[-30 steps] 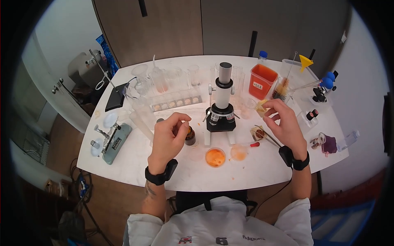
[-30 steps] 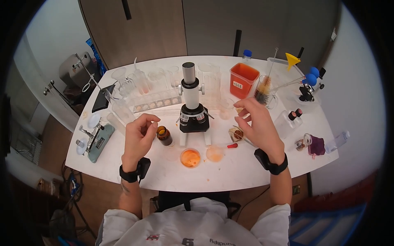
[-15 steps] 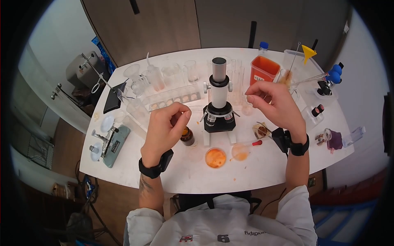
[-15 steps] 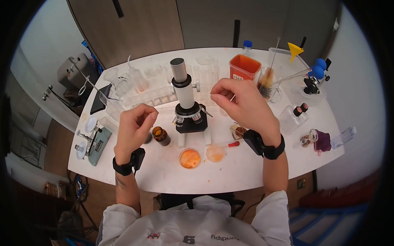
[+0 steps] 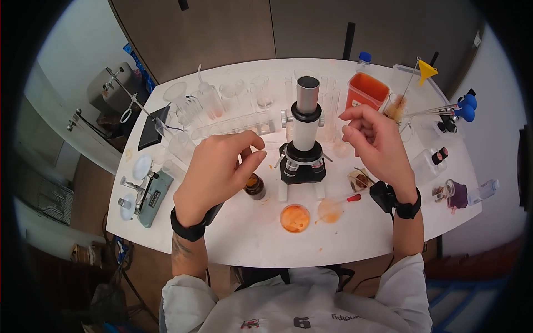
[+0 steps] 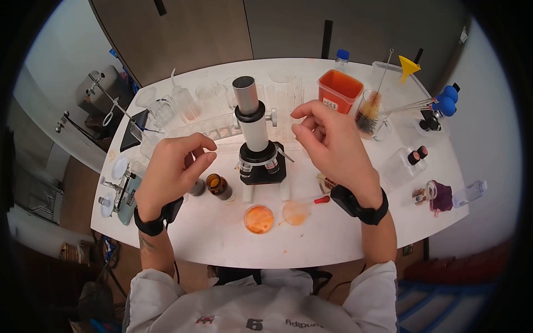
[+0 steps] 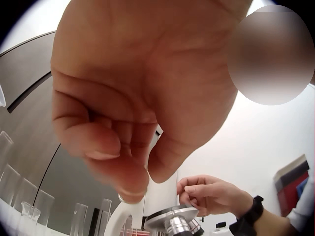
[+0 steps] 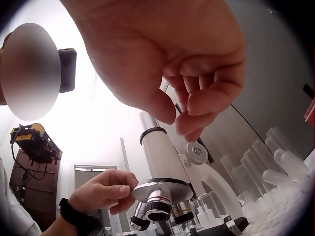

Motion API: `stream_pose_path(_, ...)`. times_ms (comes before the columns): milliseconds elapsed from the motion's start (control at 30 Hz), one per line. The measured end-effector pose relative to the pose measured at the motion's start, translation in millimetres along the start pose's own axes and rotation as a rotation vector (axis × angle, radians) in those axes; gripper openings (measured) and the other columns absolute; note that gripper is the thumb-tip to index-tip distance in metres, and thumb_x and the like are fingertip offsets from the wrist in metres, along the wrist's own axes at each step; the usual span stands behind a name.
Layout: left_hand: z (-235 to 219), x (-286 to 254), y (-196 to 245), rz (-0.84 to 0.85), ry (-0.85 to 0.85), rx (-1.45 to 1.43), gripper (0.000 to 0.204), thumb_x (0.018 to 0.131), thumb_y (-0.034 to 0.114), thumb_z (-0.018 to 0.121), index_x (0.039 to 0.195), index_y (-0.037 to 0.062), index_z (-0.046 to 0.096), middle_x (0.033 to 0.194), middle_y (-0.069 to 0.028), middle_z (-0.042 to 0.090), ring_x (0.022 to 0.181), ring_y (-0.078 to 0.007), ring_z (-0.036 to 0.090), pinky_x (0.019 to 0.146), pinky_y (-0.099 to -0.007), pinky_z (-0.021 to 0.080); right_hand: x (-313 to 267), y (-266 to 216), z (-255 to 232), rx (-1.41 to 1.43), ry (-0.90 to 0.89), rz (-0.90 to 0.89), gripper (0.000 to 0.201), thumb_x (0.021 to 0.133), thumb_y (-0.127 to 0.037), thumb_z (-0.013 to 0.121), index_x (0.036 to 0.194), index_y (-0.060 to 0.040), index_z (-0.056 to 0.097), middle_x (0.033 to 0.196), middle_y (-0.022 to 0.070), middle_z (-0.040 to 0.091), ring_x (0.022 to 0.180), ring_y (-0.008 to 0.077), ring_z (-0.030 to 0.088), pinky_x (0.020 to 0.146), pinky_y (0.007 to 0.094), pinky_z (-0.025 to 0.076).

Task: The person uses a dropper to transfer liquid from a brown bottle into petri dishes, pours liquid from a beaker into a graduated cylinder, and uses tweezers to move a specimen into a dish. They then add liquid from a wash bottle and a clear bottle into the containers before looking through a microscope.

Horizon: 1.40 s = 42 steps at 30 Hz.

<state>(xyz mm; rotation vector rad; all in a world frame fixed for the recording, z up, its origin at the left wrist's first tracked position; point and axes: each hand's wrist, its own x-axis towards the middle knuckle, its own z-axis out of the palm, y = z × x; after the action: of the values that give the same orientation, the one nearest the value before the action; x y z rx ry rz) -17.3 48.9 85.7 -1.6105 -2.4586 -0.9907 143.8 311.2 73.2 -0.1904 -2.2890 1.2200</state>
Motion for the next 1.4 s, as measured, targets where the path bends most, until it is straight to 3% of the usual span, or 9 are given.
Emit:
stream_pose_path(67, -14, 4, 3, 0.044, -0.107, 0.074, 0.015, 0.092, 0.009, 0.075, 0.106, 0.0034, 0.073, 0.075, -0.0078, 0.071, 0.055, -0.0163, 0.064, 0.054, -0.0284, 0.047, 1, -2, -3, -0.047, -0.034, -0.015, 0.012, 0.098, -0.007, 0.068, 0.106, 0.0021, 0.069, 0.077, 0.0007, 0.065, 0.064, 0.006, 0.056, 0.059, 0.0228, 0.045)
stream_pose_path(200, -21, 9, 2, 0.046, -0.013, 0.087, 0.018, 0.09, 0.004, 0.077, 0.107, 0.0032, 0.073, 0.075, -0.0078, 0.069, 0.056, -0.0155, 0.063, 0.055, -0.0285, 0.048, -4, -8, -12, -0.121, -0.112, -0.023, 0.011, 0.097, -0.008, 0.069, 0.103, 0.0015, 0.07, 0.078, 0.0017, 0.067, 0.063, 0.0079, 0.057, 0.06, 0.0234, 0.047)
stream_pose_path(333, -20, 8, -4, 0.052, -0.065, 0.059, 0.019, 0.089, 0.002, 0.077, 0.107, 0.0012, 0.073, 0.076, -0.0076, 0.068, 0.056, -0.0134, 0.061, 0.055, -0.0281, 0.048, -5, -4, -36, -0.23, -0.128, 0.008, 0.012, 0.098, -0.008, 0.07, 0.104, 0.0021, 0.069, 0.078, 0.0032, 0.067, 0.065, 0.009, 0.06, 0.061, 0.0239, 0.048)
stream_pose_path(567, -28, 6, -7, -0.027, -0.048, 0.044, 0.018, 0.087, 0.0, 0.075, 0.106, 0.0001, 0.074, 0.073, -0.0056, 0.064, 0.054, -0.0104, 0.053, 0.053, -0.0272, 0.041, 0, 13, -70, -0.32, -0.077, 0.066, 0.013, 0.097, -0.007, 0.071, 0.107, 0.0009, 0.067, 0.078, 0.0028, 0.066, 0.066, 0.009, 0.06, 0.061, 0.0252, 0.048)
stream_pose_path(833, -27, 6, -7, -0.062, -0.086, 0.082, 0.015, 0.087, 0.001, 0.076, 0.101, -0.0003, 0.073, 0.074, -0.0069, 0.067, 0.055, -0.0125, 0.056, 0.053, -0.0282, 0.043, 9, 24, -57, -0.47, -0.251, 0.098, 0.022, 0.091, -0.015, 0.079, 0.099, 0.0016, 0.068, 0.076, 0.0083, 0.069, 0.066, 0.0173, 0.063, 0.061, 0.0319, 0.049)
stream_pose_path(1033, -30, 3, -7, -0.069, -0.136, 0.088, 0.01, 0.088, 0.001, 0.076, 0.096, -0.0017, 0.072, 0.076, -0.0081, 0.071, 0.059, -0.0132, 0.062, 0.058, -0.0262, 0.049, -12, -10, -51, -0.576, -0.48, 0.176, 0.023, 0.087, -0.019, 0.082, 0.087, -0.0007, 0.067, 0.076, 0.0134, 0.068, 0.066, 0.0254, 0.067, 0.061, 0.0351, 0.05)
stream_pose_path(1200, -40, -1, -3, -0.075, -0.072, 0.121, 0.012, 0.087, 0.003, 0.078, 0.095, -0.0018, 0.071, 0.074, -0.0075, 0.07, 0.06, -0.0123, 0.062, 0.058, -0.026, 0.048, -36, 10, -25, -0.641, -0.768, 0.055, 0.019, 0.086, -0.017, 0.081, 0.092, -0.003, 0.071, 0.088, 0.0136, 0.073, 0.086, 0.0324, 0.071, 0.073, 0.0426, 0.055)
stream_pose_path(1400, -35, -1, -1, -0.101, -0.067, 0.11, 0.014, 0.085, 0.003, 0.079, 0.096, -0.0021, 0.072, 0.072, -0.0053, 0.065, 0.058, -0.0097, 0.057, 0.056, -0.0241, 0.044, -50, 37, -9, -0.827, -0.734, 0.047, 0.02, 0.087, -0.015, 0.079, 0.1, -0.0027, 0.069, 0.102, 0.0129, 0.071, 0.092, 0.0349, 0.072, 0.076, 0.0456, 0.057)
